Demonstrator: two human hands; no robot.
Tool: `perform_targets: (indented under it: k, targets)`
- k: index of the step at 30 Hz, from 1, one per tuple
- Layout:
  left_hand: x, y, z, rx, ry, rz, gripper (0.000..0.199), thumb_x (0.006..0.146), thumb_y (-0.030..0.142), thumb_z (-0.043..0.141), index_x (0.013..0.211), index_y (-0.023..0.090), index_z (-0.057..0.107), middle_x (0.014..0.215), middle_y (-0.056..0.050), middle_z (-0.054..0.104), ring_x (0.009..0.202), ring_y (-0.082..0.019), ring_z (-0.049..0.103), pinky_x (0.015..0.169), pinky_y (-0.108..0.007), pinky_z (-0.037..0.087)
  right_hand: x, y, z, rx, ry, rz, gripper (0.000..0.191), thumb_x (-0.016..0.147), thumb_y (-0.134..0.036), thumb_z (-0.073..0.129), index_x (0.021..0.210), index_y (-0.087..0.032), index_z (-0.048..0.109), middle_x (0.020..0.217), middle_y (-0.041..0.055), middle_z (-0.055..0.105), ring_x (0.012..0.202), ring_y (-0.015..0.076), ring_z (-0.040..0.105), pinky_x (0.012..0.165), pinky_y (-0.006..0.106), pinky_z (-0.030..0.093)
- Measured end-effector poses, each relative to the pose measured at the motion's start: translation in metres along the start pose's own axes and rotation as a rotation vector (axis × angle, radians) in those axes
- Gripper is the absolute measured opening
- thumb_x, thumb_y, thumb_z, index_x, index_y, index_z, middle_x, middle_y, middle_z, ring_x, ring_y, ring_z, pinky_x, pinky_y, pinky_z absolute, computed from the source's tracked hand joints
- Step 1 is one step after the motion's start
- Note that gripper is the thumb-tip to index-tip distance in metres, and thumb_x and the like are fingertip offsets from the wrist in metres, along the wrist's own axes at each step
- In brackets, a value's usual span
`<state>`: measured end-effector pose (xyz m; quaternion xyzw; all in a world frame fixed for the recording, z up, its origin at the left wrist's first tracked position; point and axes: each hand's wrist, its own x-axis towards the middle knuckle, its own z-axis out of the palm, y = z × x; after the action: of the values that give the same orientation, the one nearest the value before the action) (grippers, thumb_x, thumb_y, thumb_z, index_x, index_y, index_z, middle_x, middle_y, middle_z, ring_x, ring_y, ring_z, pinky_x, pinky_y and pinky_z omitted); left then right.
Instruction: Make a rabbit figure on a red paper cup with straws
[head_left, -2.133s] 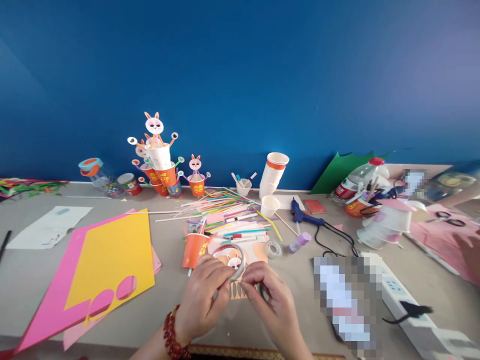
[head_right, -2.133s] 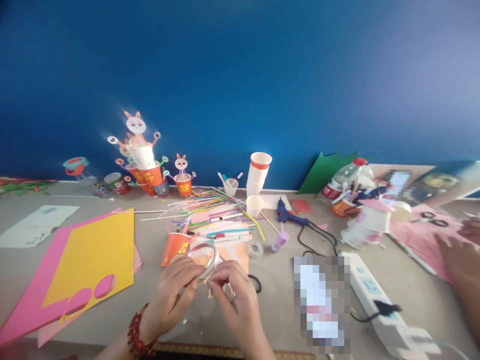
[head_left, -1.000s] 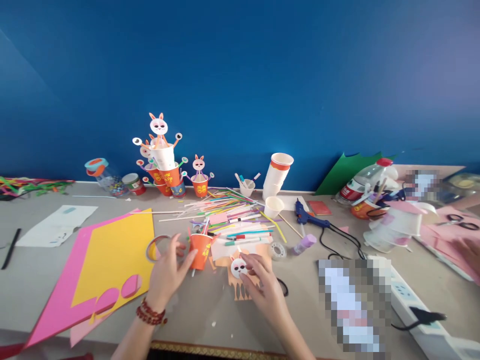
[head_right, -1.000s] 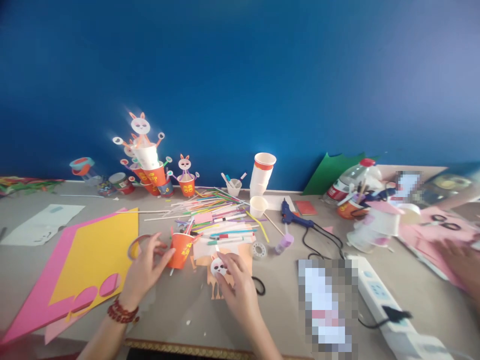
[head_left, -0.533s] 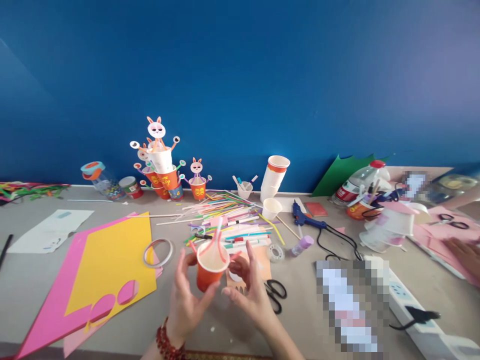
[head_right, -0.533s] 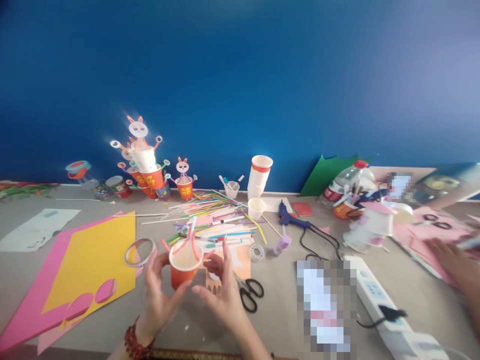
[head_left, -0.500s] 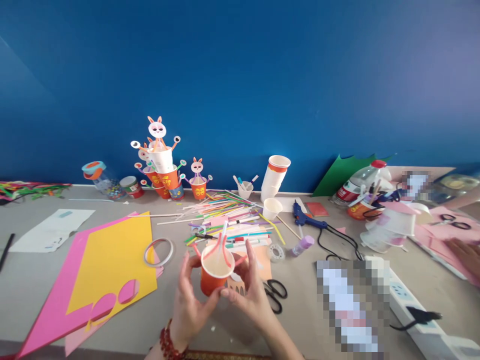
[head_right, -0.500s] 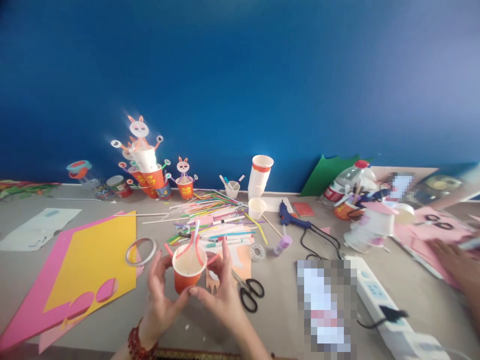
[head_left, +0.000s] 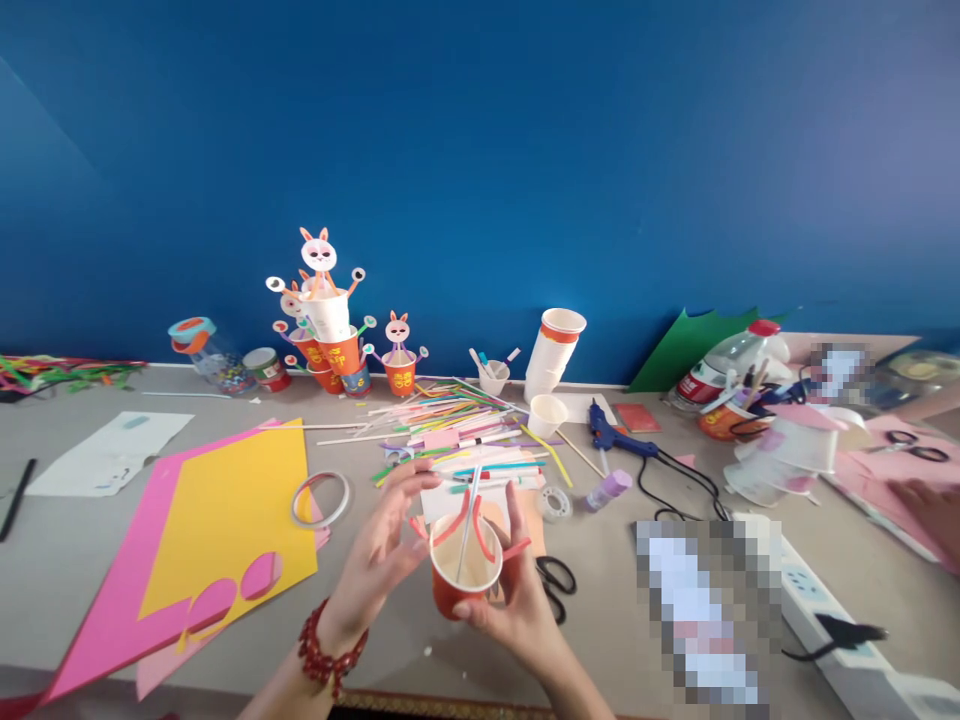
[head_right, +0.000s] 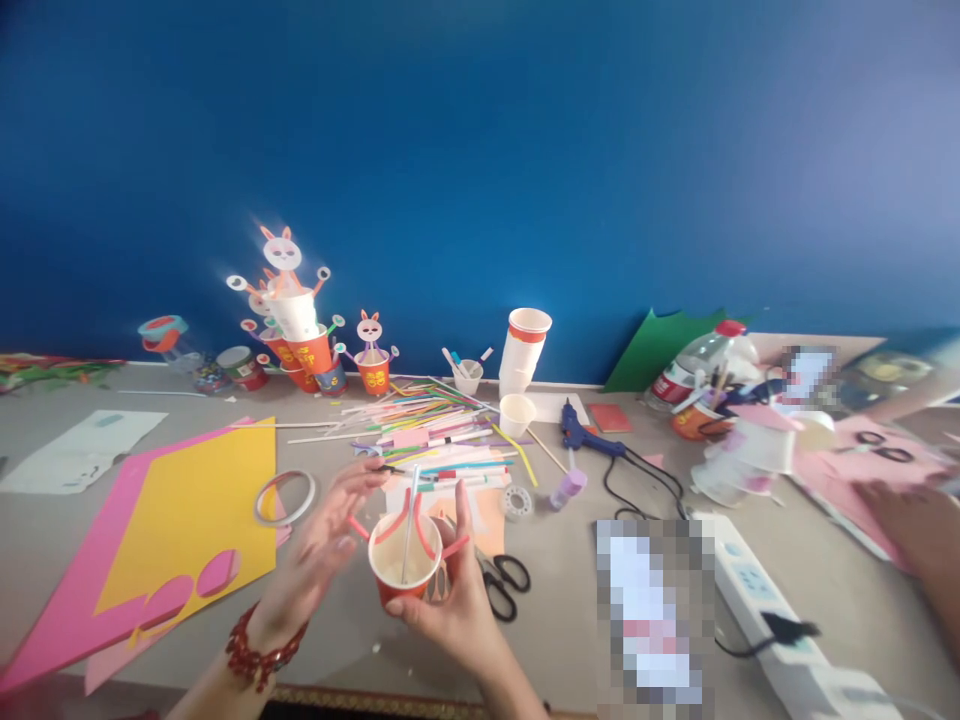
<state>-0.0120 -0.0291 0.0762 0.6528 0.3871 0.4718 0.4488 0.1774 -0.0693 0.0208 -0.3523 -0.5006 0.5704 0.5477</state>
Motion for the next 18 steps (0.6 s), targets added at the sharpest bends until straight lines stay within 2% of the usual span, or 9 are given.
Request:
perform_targets:
  k: [3, 5, 8, 11, 14, 16, 18]
  targets:
    - [0.011, 0.014, 0.002, 0.054, -0.065, -0.032, 0.034, 0.092, 0.043, 0.059, 0.119, 0.023, 0.063, 0.14, -0.014, 0.052, 0.135, -0.032, 0.045, 0.113, -0.05, 0.037, 0.005, 0.0, 0.0, -0.015, -0.03, -0.044, 0.13, 0.073, -0.054, 0.082, 0.156, -0.031, -0.015, 0.131, 0.0136, 0.059, 0.12, 0.0299, 0.06, 0.105, 0.048, 0.043]
    - [0.014, 0.015, 0.006, 0.054, -0.061, -0.012, 0.026, 0.091, 0.037, 0.061, 0.111, 0.021, 0.067, 0.129, -0.013, 0.06, 0.127, -0.03, 0.053, 0.107, -0.048, 0.043, 0.009, 0.0, -0.001, -0.031, -0.046, -0.053, 0.128, 0.074, -0.052, 0.081, 0.156, -0.03, -0.016, 0.131, 0.0133, 0.06, 0.121, 0.0293, 0.06, 0.107, 0.048, 0.041]
    - [0.019, 0.009, 0.015, 0.013, 0.041, -0.021, 0.02, 0.088, 0.034, 0.064, 0.1, 0.02, 0.07, 0.116, -0.011, 0.068, 0.117, -0.028, 0.061, 0.1, -0.042, 0.049, 0.015, 0.001, -0.002, -0.085, -0.068, -0.051, 0.126, 0.077, -0.053, 0.079, 0.156, -0.029, -0.016, 0.133, 0.0135, 0.059, 0.123, 0.0289, 0.058, 0.11, 0.049, 0.037]
    - [0.022, 0.002, 0.02, -0.009, 0.13, -0.101, 0.017, 0.085, 0.034, 0.067, 0.092, 0.019, 0.071, 0.107, -0.008, 0.072, 0.107, -0.025, 0.066, 0.095, -0.037, 0.051, 0.02, 0.002, -0.002, -0.161, -0.072, -0.057, 0.125, 0.076, -0.056, 0.078, 0.157, -0.027, -0.013, 0.131, 0.0144, 0.06, 0.124, 0.0296, 0.058, 0.11, 0.049, 0.037]
    - [0.022, -0.003, 0.021, -0.057, 0.135, -0.188, 0.021, 0.086, 0.037, 0.067, 0.093, 0.018, 0.07, 0.096, -0.007, 0.074, 0.094, -0.023, 0.069, 0.084, -0.034, 0.054, 0.024, 0.001, -0.008, -0.211, -0.094, -0.071, 0.123, 0.073, -0.06, 0.078, 0.158, -0.026, -0.005, 0.137, 0.0159, 0.056, 0.129, 0.031, 0.053, 0.112, 0.05, 0.036]
    - [0.02, -0.006, 0.02, -0.067, 0.147, -0.213, 0.024, 0.086, 0.039, 0.067, 0.095, 0.017, 0.069, 0.092, -0.007, 0.074, 0.089, -0.023, 0.07, 0.079, -0.032, 0.055, 0.027, -0.003, -0.018, -0.23, -0.095, -0.108, 0.12, 0.07, -0.063, 0.079, 0.158, -0.03, 0.005, 0.147, 0.0156, 0.046, 0.134, 0.0321, 0.048, 0.112, 0.051, 0.035]
    - [0.019, -0.009, 0.02, -0.036, 0.18, -0.207, 0.025, 0.087, 0.039, 0.066, 0.094, 0.016, 0.069, 0.093, -0.008, 0.074, 0.09, -0.023, 0.069, 0.08, -0.032, 0.054, 0.03, -0.009, -0.03, -0.242, -0.009, -0.172, 0.104, 0.073, -0.061, 0.077, 0.155, -0.033, 0.021, 0.153, 0.0135, 0.037, 0.136, 0.0323, 0.043, 0.111, 0.051, 0.037]
